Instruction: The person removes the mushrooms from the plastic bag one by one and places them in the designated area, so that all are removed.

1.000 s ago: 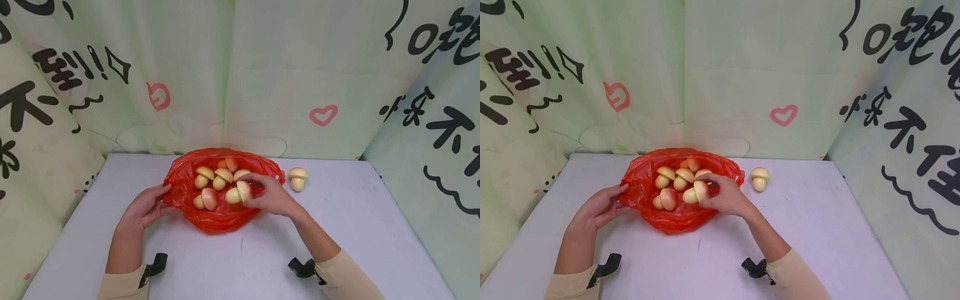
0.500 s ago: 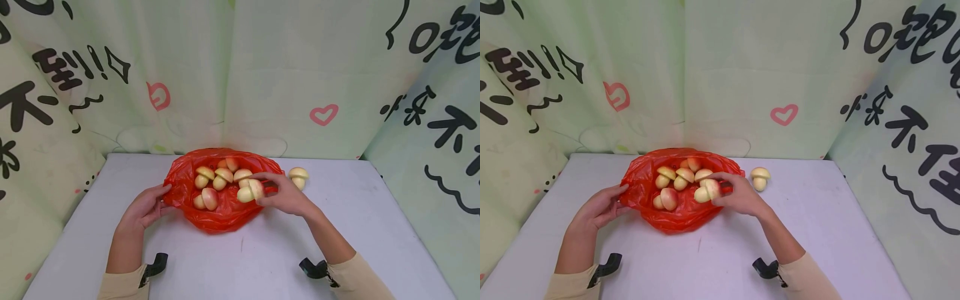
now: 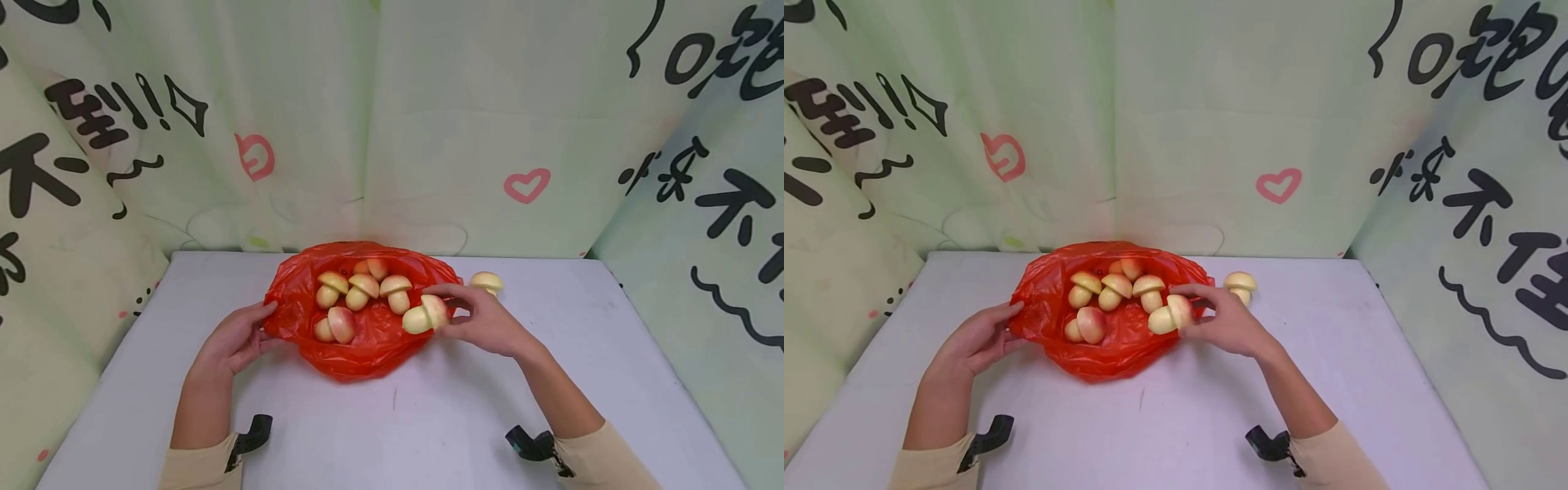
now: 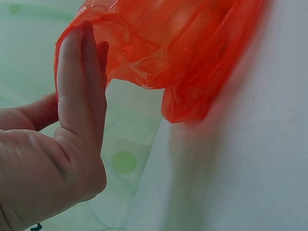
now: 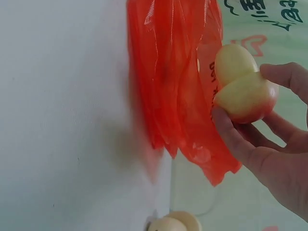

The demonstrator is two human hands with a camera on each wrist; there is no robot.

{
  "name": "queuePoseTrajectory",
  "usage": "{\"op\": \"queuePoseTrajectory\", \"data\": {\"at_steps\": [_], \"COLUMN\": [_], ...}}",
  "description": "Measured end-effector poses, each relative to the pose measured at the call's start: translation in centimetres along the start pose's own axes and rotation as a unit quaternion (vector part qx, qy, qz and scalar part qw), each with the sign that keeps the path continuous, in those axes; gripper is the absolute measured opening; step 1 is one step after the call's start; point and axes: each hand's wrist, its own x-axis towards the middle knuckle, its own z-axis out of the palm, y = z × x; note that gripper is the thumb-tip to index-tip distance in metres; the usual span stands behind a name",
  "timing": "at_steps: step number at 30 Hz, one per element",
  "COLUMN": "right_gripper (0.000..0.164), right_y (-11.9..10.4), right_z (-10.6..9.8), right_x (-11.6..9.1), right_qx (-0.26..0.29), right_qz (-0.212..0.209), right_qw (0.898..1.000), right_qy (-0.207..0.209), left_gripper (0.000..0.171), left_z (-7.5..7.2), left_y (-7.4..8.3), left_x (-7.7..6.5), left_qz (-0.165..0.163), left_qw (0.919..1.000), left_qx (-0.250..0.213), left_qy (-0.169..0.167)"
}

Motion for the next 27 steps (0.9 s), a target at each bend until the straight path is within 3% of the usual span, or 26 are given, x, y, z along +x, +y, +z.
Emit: {"op": "queuePoseTrajectory", "data": {"at_steps": [20, 27], "right_gripper": [0.051, 0.054], "right_y": [2.0, 2.5], "right_z": [-3.3, -4.4], "right_x": [-3.1, -4.1], "right_qx": [0.037, 0.030], "right_qz": [-0.006, 0.017], "right_qw": [0.999, 0.999], "right_qy": [0.004, 0.010], "left_gripper": [0.065, 0.065], "left_z": [-0.1, -0.1], "left_y": [0.0, 0.1], "left_x": [0.0, -0.1], "left_qz": [0.001, 0.000], "left_qw": [1.0000, 1.0000], "left_qx": [-0.007, -0.005], "left_qy": [-0.003, -0.001]}}
